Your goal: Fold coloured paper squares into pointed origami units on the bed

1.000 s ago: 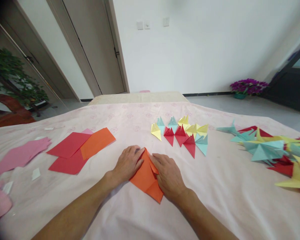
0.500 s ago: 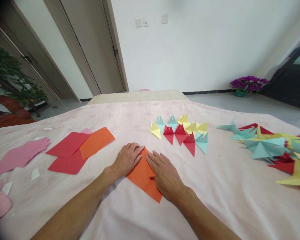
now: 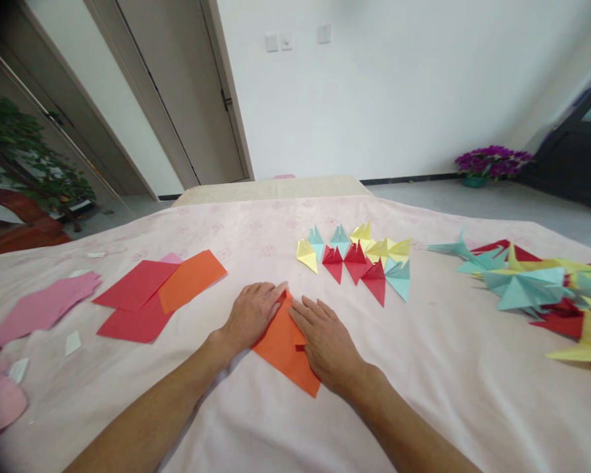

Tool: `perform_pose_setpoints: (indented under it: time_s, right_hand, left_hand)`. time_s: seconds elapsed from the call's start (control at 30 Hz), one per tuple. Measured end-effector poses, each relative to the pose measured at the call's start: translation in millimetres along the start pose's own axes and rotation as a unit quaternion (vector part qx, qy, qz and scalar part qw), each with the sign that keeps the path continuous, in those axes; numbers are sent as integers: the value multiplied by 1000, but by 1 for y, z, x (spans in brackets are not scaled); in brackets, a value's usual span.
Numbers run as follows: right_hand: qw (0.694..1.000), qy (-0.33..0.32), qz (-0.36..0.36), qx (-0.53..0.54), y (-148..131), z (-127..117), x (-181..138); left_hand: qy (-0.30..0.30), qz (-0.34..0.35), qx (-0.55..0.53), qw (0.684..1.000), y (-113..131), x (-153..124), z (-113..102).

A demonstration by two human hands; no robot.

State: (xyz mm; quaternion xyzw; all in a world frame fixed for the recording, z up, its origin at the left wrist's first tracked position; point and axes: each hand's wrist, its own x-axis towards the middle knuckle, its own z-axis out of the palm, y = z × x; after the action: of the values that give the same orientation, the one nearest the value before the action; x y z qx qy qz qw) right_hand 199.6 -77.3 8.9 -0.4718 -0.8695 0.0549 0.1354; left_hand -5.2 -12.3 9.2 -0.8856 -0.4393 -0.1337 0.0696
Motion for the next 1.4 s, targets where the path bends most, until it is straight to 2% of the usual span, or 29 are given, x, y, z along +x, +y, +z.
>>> perform_pose_setpoints:
  time_s: [0.23, 0.37, 0.47, 0.57, 0.7, 1.23, 1.4]
  right_hand:
    - [998, 26, 6, 56, 6, 4, -2]
    - [989, 85, 70, 101, 9, -1, -3]
    - [984, 100, 119, 85, 9, -7, -5]
    - [985, 91, 138, 40, 8, -10, -5]
    - [987, 92, 129, 5, 8, -8, -6]
    - [995, 61, 74, -19, 0, -10, -7]
    - [994, 56, 90, -22, 1, -9, -7]
  left_hand:
    - [-16, -5, 26, 1000, 0, 2, -2]
    - [-17, -23, 9, 1000, 0, 2, -2]
    - [-16, -24, -9, 1000, -1, 3, -3]
    - [-12, -23, -19, 999, -2, 2, -2]
    - [-5, -26, -40, 999, -3, 0, -1]
    - [-20, -24, -176, 984, -26, 7, 3]
    - [-3, -71, -251, 966, -24, 6, -1]
